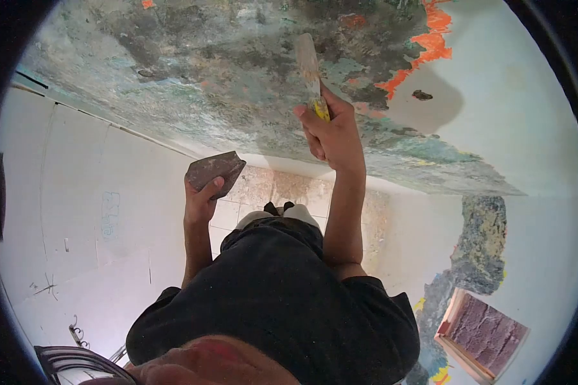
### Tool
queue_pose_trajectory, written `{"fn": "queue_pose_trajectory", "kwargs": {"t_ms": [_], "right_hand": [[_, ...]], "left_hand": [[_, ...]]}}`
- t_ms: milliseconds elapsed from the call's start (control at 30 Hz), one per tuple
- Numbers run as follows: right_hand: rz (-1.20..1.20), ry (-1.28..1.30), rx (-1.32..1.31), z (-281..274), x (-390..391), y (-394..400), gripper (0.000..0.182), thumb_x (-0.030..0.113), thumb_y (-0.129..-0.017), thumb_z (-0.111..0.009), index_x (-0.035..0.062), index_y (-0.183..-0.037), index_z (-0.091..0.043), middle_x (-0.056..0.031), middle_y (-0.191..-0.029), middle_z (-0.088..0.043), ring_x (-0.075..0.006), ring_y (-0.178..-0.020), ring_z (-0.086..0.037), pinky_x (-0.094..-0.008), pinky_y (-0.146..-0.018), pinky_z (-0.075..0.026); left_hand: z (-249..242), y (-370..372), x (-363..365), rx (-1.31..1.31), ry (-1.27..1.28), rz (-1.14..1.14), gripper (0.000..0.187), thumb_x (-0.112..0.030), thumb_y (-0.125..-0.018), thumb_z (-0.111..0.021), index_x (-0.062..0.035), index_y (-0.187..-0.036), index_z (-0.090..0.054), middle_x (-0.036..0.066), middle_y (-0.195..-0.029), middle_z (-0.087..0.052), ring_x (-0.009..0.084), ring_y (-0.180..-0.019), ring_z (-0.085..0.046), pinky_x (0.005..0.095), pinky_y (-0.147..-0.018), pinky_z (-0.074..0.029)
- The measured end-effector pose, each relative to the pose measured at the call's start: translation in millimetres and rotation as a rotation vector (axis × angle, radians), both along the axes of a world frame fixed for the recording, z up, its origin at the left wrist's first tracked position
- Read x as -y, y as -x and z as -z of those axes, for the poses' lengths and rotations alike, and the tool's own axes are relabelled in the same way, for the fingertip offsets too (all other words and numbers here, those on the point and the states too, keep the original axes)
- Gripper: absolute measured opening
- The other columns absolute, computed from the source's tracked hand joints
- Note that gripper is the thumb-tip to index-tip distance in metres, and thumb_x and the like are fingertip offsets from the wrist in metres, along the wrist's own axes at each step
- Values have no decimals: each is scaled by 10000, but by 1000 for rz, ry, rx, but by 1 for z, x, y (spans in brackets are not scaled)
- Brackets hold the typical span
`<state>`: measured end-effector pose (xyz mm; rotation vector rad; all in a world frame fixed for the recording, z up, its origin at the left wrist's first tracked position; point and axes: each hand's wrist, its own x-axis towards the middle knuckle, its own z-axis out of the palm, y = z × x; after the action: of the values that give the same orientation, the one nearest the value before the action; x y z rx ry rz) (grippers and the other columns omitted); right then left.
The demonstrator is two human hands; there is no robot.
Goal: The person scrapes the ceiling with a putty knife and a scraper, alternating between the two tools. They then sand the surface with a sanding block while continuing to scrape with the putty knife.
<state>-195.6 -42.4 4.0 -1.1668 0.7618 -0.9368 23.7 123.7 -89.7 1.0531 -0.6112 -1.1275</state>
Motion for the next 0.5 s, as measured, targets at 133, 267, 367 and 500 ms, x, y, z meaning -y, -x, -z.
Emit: {"fn": "queue_pose_trajectory", "kwargs": {"t_ms": [133,267,367,500], "right_hand": [[-60,-40,-9,-4,2,4,325,76,-927,-629,-15,-1226,-542,43,-533,-442,-19,-333,-340,-201,-291,-268],[-72,-32,20,-4,3,0,367,103,-932,-638,-16,-1261,-527,44,-527,-436,-21,-330,-334,-202,-289,-260],[-36,-20,18,-5,-2,-1,405,122,-935,-647,-15,-1293,-515,47,-520,-429,-21,-329,-328,-201,-290,-258],[-59,-35,36,-1,2,-2,429,141,-938,-652,-3,-1316,-508,53,-510,-418,-19,-333,-325,-199,-294,-258]], "left_hand": [[-4,3,-2,-18,-15,17,369,-19,-778,-744,35,-1125,-629,113,-1033,-703,179,-930,-673,320,-824,-550],[-5,-1,-2,8,16,-2,365,-13,-781,-739,32,-1128,-634,107,-1030,-705,177,-926,-672,324,-841,-540],[-7,1,0,-5,6,12,359,-7,-780,-735,27,-1124,-637,105,-1028,-706,177,-929,-671,331,-852,-535],[-3,1,1,7,-7,7,353,-14,-782,-733,22,-1121,-641,106,-1025,-708,178,-934,-671,338,-864,-530]]}}
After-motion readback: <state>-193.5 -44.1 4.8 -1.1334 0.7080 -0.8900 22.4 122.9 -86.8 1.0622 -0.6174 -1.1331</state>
